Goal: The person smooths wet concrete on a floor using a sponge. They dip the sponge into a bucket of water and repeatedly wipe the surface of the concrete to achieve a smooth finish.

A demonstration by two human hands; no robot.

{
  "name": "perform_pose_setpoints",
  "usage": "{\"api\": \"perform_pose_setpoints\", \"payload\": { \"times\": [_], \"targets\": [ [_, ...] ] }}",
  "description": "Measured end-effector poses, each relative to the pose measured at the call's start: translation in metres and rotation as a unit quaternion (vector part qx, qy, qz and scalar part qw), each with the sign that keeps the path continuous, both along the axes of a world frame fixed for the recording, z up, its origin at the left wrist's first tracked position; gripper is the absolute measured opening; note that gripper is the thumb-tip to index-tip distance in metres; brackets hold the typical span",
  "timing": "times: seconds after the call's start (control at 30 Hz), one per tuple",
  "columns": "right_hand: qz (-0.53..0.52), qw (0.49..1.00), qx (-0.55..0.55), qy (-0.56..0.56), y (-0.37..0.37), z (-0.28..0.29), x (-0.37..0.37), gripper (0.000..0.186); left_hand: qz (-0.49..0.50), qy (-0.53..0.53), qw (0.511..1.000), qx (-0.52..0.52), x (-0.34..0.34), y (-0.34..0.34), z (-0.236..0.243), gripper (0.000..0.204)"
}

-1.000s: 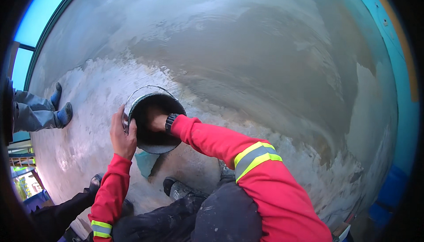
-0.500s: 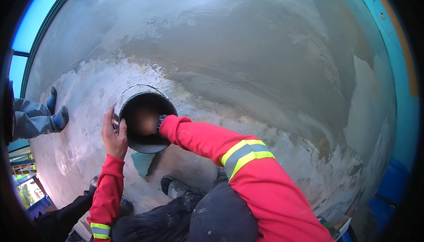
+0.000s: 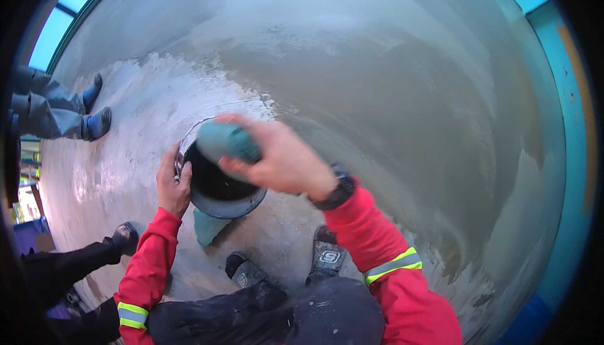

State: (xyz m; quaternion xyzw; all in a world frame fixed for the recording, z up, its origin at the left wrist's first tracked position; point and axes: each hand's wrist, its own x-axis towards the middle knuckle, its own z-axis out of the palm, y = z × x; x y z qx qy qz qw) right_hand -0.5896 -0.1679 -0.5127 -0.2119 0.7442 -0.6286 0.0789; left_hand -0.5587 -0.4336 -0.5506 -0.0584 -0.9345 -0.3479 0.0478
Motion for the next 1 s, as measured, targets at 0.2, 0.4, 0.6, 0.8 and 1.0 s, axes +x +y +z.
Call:
{"api": "perform_pose_setpoints", "payload": {
  "times": [0.2, 0.4, 0.6, 0.8, 1.0],
  "targets": [
    [-0.191, 0.949, 0.207, 0.144, -0.012, -0.087, -0.121, 0.058, 0.037, -0.012, 0.999, 0.016, 0.012, -0.028, -0.008, 0.048],
    [0.027, 0.856, 0.409, 0.314, -0.084, -0.164, -0.205, 0.064, 0.033, -0.026, 0.999, 0.003, 0.013, -0.016, -0.007, 0.050],
    [0.022, 0.843, 0.433, 0.317, -0.071, -0.215, -0.189, 0.059, 0.040, -0.042, 0.997, 0.042, 0.017, -0.022, -0.014, 0.052],
    [0.034, 0.875, 0.393, 0.280, 0.029, -0.204, -0.079, 0.061, 0.035, -0.042, 0.996, 0.065, 0.013, -0.025, -0.017, 0.050],
    [0.025, 0.859, 0.487, 0.154, 0.136, -0.167, 0.062, 0.058, 0.020, -0.054, 0.997, 0.049, 0.001, -0.023, -0.011, 0.049]
  ]
}}
